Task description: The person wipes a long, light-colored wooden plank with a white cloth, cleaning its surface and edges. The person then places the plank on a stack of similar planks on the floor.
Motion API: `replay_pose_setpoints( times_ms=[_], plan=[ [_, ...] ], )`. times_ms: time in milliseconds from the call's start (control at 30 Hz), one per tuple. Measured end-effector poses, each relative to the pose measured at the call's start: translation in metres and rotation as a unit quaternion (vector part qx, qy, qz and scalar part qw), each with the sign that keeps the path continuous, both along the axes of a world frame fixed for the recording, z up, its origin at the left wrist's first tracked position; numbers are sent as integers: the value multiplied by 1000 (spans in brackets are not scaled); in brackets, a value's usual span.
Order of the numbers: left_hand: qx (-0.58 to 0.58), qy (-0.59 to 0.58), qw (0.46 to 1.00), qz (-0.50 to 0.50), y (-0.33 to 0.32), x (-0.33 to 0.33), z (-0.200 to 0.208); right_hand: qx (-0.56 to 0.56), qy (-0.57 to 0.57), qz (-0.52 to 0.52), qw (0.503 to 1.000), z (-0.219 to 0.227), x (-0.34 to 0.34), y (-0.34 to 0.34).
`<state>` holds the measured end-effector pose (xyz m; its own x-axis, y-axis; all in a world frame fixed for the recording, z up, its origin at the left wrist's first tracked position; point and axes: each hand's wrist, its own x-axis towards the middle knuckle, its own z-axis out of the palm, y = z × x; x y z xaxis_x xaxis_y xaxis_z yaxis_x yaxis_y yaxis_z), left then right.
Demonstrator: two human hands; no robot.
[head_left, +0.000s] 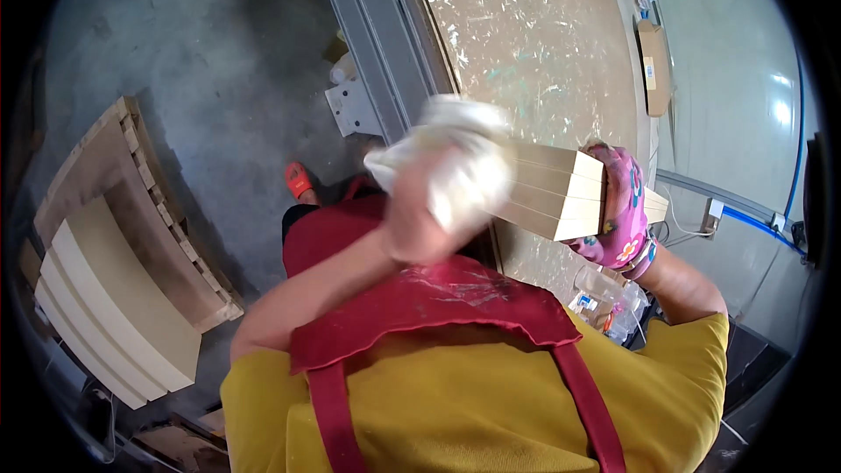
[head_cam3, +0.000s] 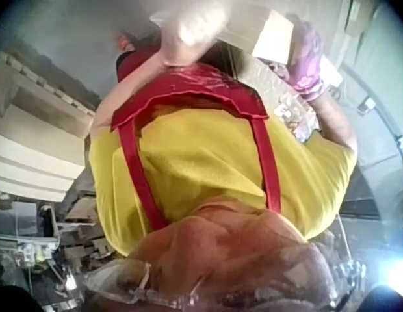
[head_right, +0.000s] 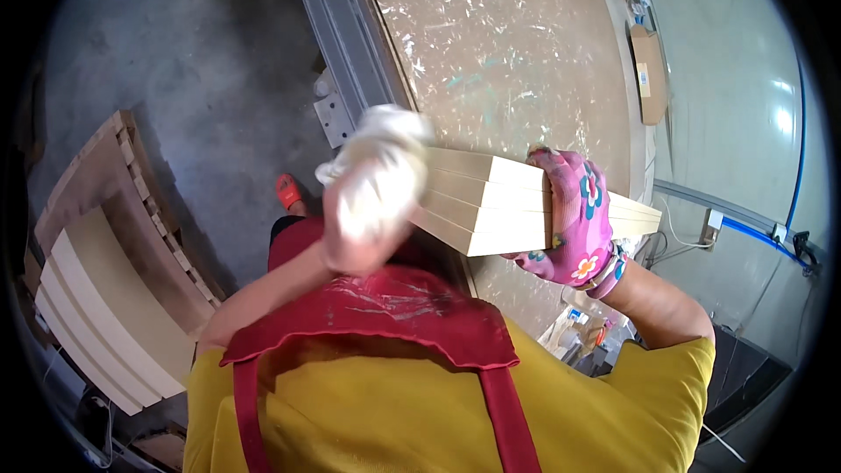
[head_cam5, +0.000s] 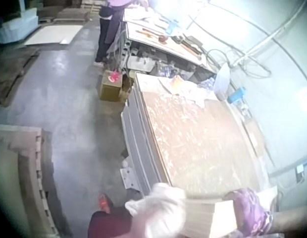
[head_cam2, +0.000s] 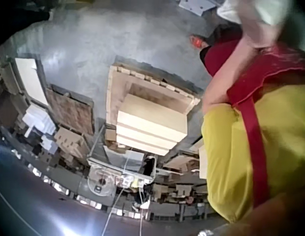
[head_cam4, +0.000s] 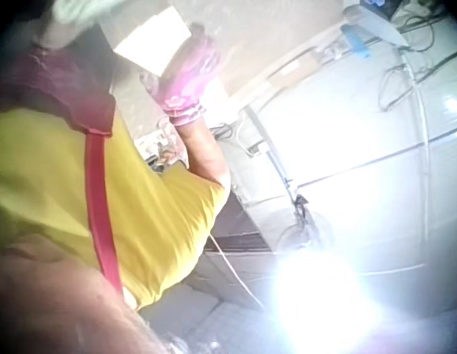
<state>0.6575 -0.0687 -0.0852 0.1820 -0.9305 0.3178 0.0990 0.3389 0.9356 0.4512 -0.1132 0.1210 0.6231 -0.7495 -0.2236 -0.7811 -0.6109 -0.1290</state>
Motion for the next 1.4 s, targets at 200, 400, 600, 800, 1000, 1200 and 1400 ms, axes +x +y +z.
replay_pose_setpoints(
  times_ms=[200, 400, 600, 800, 1000, 1200, 1400],
  plan=[
    [-34, -42, 998, -7, -12, 23, 29, 2, -1, 8, 1000, 0, -1, -1],
    [-297, -102, 944, -102, -4, 11, 27, 0, 0, 11, 1000, 1, -1, -1],
    [-25, -100, 993, -53, -4, 18, 9, 0, 7, 10, 1000, 1, 2, -2],
    [-94, -92, 989, -71, -12, 17, 22, 24, 9, -14, 1000, 2, 0, 0],
    [-55, -21, 995, -78, -28, 19, 60, -7, 28, 10, 1000, -2, -3, 0],
    [97, 58, 992, -58, -48, 10, 53, 17, -2, -6, 1000, 0, -1, -1],
    [-20, -32, 997, -64, -35, 2, 32, 11, 1, 0, 1000, -1, 1, -3]
  ],
)
